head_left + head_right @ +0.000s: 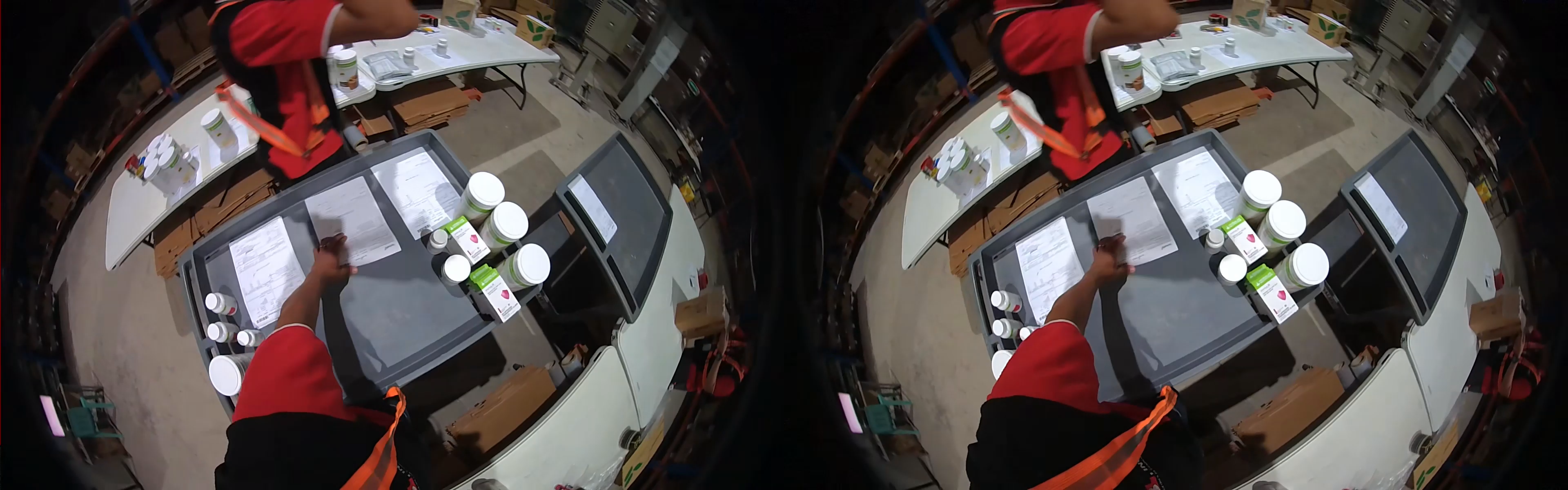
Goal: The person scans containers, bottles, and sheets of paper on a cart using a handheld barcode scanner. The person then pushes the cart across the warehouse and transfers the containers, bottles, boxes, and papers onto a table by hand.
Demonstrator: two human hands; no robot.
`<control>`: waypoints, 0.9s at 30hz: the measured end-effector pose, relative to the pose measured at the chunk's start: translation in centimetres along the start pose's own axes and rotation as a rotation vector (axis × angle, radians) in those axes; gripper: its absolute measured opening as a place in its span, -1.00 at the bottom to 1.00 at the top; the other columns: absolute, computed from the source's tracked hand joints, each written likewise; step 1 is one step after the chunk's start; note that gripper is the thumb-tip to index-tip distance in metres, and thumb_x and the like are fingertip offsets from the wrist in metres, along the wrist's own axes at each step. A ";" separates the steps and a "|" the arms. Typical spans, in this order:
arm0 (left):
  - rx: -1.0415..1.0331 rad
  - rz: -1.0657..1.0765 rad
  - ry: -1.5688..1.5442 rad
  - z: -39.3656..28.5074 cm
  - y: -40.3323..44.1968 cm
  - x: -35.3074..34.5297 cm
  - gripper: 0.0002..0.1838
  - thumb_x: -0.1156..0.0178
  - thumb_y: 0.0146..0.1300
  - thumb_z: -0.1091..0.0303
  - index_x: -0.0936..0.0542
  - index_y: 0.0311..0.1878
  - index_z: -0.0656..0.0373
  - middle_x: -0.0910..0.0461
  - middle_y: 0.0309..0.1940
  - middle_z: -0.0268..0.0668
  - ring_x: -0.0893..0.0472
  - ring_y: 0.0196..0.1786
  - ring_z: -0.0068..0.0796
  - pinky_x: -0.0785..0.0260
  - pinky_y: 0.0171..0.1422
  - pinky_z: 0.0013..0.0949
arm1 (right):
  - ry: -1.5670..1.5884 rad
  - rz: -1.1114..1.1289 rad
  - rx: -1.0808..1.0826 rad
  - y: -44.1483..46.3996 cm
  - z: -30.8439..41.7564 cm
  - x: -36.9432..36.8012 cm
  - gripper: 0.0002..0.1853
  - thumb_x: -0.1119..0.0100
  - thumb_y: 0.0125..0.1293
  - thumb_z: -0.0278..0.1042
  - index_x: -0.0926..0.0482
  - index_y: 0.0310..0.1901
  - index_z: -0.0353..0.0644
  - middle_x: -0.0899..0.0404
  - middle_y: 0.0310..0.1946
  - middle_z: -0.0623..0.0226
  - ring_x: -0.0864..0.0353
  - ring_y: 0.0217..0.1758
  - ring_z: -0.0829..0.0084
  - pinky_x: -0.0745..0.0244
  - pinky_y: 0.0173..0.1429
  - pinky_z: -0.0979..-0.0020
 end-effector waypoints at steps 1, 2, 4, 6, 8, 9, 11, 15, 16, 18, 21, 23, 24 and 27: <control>0.020 -0.021 -0.027 -0.2 0.2 0.1 -0.01 -0.53 -0.03 -0.02 -0.32 0.47 0.07 -0.30 0.49 -0.23 -0.22 0.53 -0.06 -0.11 0.48 0.16 | 0.002 0.006 0.011 0.1 0.1 0.0 -0.68 -0.26 0.26 -0.47 -0.58 0.05 -0.35 -0.59 -0.03 0.08 -0.55 -0.04 0.14 -0.44 0.11 0.06; 0.038 -0.043 -0.052 -0.3 0.5 0.3 -0.07 -0.51 0.01 0.03 -0.35 0.45 0.06 -0.34 0.46 -0.23 -0.26 0.50 -0.08 -0.13 0.45 0.15 | 0.003 0.012 0.023 0.4 0.2 -0.1 -0.68 -0.25 0.27 -0.47 -0.58 0.05 -0.35 -0.59 -0.03 0.08 -0.55 -0.05 0.14 -0.45 0.11 0.06; 0.071 -0.141 -0.058 -0.7 0.6 0.6 -0.37 -0.39 0.12 0.28 -0.47 0.30 0.06 -0.50 0.29 -0.25 -0.44 0.35 -0.12 -0.31 0.28 0.10 | 0.008 0.022 0.034 0.6 0.4 -0.1 -0.68 -0.25 0.27 -0.47 -0.58 0.05 -0.36 -0.59 -0.04 0.08 -0.56 -0.06 0.14 -0.45 0.10 0.07; 0.116 -0.167 -0.057 -0.7 0.9 0.8 -0.47 -0.32 0.11 0.37 -0.51 0.21 0.08 -0.56 0.21 -0.23 -0.50 0.28 -0.10 -0.38 0.21 0.05 | 0.006 0.033 0.045 0.8 0.6 -0.1 -0.68 -0.25 0.27 -0.47 -0.57 0.05 -0.36 -0.59 -0.04 0.09 -0.56 -0.07 0.15 -0.46 0.09 0.07; 0.120 -0.335 -0.118 -1.4 0.7 1.4 -0.57 -0.17 0.07 0.53 -0.55 0.07 0.13 -0.63 0.04 -0.15 -0.61 0.10 -0.01 -0.49 0.08 -0.02 | 0.004 0.041 0.052 0.9 0.8 -0.1 -0.68 -0.24 0.28 -0.47 -0.57 0.06 -0.36 -0.59 -0.05 0.09 -0.56 -0.08 0.16 -0.46 0.08 0.07; 0.159 -0.364 -0.164 -1.7 0.8 1.9 -0.56 -0.18 0.06 0.54 -0.55 0.08 0.13 -0.64 0.02 -0.13 -0.62 0.07 0.00 -0.49 0.09 -0.01 | 0.004 0.040 0.054 0.9 1.0 -0.1 -0.68 -0.24 0.28 -0.47 -0.57 0.06 -0.36 -0.60 -0.05 0.09 -0.56 -0.08 0.16 -0.46 0.08 0.07; 0.232 -0.418 -0.261 -2.4 0.9 2.9 -0.54 -0.18 0.05 0.54 -0.56 0.09 0.13 -0.65 -0.04 -0.09 -0.63 0.01 0.03 -0.49 0.09 0.00 | -0.003 0.040 0.056 0.7 1.0 0.0 -0.68 -0.24 0.28 -0.47 -0.57 0.06 -0.36 -0.60 -0.06 0.09 -0.57 -0.09 0.16 -0.47 0.07 0.08; 0.119 -0.691 -0.305 -4.2 -0.1 7.5 -0.53 -0.18 0.04 0.57 -0.58 0.10 0.14 -0.66 -0.10 -0.03 -0.65 -0.06 0.12 -0.50 0.03 0.03 | -0.009 0.053 0.060 0.5 1.4 0.4 -0.68 -0.23 0.29 -0.47 -0.57 0.07 -0.37 -0.60 -0.07 0.10 -0.57 -0.11 0.18 -0.47 0.05 0.09; 0.144 -0.754 -0.318 -4.1 0.0 9.1 -0.53 -0.18 0.04 0.58 -0.58 0.10 0.13 -0.66 -0.11 -0.01 -0.65 -0.07 0.14 -0.50 0.03 0.03 | -0.011 0.061 0.058 0.3 1.5 0.5 -0.68 -0.23 0.30 -0.47 -0.57 0.07 -0.37 -0.60 -0.07 0.10 -0.57 -0.11 0.18 -0.48 0.05 0.09; 0.213 -0.877 -0.331 -3.1 0.5 12.0 -0.56 -0.21 0.06 0.58 -0.60 0.08 0.15 -0.66 -0.14 0.05 -0.65 -0.09 0.18 -0.51 0.00 0.01 | -0.006 0.062 0.050 0.5 1.6 0.8 -0.68 -0.23 0.30 -0.47 -0.57 0.07 -0.37 -0.61 -0.08 0.10 -0.57 -0.12 0.18 -0.48 0.04 0.09; 0.211 -1.096 -0.276 -0.8 1.6 17.5 -0.66 -0.25 0.15 0.52 -0.59 0.04 0.21 -0.68 -0.21 0.07 -0.67 -0.15 0.19 -0.50 -0.06 -0.02 | -0.014 0.060 0.049 0.2 1.4 1.1 -0.68 -0.22 0.31 -0.47 -0.56 0.07 -0.38 -0.61 -0.09 0.10 -0.58 -0.14 0.19 -0.49 0.03 0.10; 0.294 -1.177 -0.384 -0.9 2.2 20.4 -0.72 -0.24 0.20 0.49 -0.58 0.01 0.24 -0.67 -0.27 0.08 -0.68 -0.20 0.14 -0.48 -0.11 -0.03 | -0.009 0.061 0.045 0.1 1.5 1.5 -0.68 -0.22 0.31 -0.47 -0.56 0.08 -0.38 -0.61 -0.09 0.10 -0.58 -0.15 0.20 -0.49 0.02 0.10; 0.278 -1.184 -0.425 -1.8 2.3 21.4 -0.76 -0.23 0.23 0.48 -0.58 -0.03 0.25 -0.66 -0.33 0.06 -0.69 -0.25 0.11 -0.48 -0.14 -0.07 | -0.008 0.065 0.045 -0.1 1.4 1.7 -0.68 -0.22 0.31 -0.47 -0.56 0.08 -0.38 -0.61 -0.09 0.11 -0.58 -0.15 0.20 -0.49 0.01 0.10; 0.124 -1.143 -0.484 -6.9 2.7 20.5 -0.80 -0.24 0.23 0.47 -0.57 -0.08 0.26 -0.65 -0.40 0.01 -0.69 -0.35 -0.02 -0.49 -0.20 -0.11 | -0.014 0.059 0.042 -1.0 1.4 2.4 -0.68 -0.21 0.32 -0.47 -0.56 0.08 -0.38 -0.62 -0.10 0.11 -0.58 -0.17 0.21 -0.50 0.00 0.11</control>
Point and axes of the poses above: each hand's wrist, its own y-axis towards the middle knuckle, its own x-axis out of the back of the hand, z = x × y, the point moved 4 cm from there along y, towards the middle knuckle
